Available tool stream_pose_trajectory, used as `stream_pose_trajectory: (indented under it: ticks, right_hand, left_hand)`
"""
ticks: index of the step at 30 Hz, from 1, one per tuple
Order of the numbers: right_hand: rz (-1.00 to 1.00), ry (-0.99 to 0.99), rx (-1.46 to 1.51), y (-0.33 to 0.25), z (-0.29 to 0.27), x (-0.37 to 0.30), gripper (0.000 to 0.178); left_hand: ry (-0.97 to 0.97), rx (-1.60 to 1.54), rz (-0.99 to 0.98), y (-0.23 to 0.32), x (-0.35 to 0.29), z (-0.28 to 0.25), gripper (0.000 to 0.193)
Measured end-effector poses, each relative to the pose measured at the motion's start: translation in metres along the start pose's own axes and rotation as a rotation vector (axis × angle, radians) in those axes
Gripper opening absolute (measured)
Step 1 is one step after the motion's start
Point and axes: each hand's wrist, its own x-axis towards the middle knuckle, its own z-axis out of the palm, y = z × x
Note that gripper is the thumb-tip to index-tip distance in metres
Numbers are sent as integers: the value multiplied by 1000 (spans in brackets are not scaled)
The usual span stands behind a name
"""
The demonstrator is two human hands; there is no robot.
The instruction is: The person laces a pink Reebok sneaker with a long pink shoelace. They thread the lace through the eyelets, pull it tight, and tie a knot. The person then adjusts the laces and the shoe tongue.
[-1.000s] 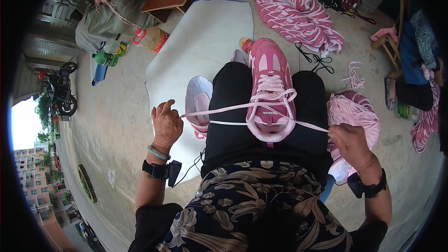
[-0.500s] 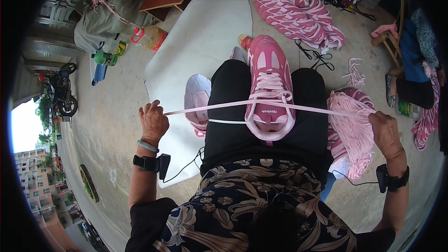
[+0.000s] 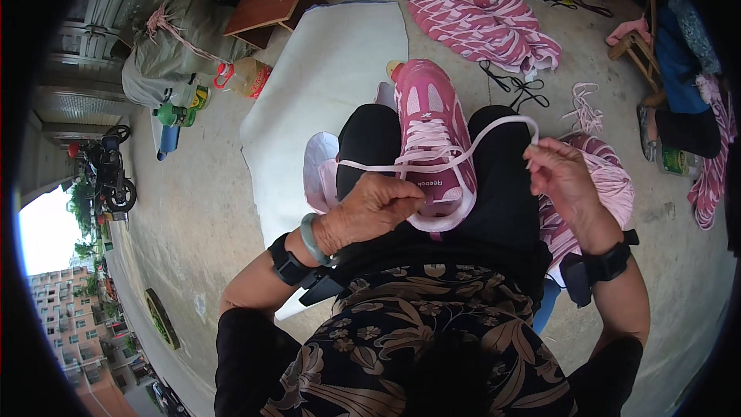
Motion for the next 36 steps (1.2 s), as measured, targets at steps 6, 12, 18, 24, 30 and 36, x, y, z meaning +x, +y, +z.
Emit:
stream_pose_trajectory:
  ticks: [6,12,18,24,30,36]
  right_hand:
    - [-66,-55,18,45,42,10,9]
    - [-275,-116,-100,60,50,26,6]
    - [-302,-117,-161,61,49,32,6]
    - [-1039,-15,-938,49,55,33,3]
    - [-588,-49,-431,68,59,30,5]
    - [-348,-91,-27,72,55,24,5]
  left_hand:
    - [2,-108,-118,9,32,36,17]
    - [115,-125,-211,7,38,45,19]
    - [166,-159,-173,-7,42,52,17]
    - [218,-201,-159,-10,43,57,16]
    - [276,-279,-132,-9,44,65,18]
    - [273,-435,-168,-12,45,71,18]
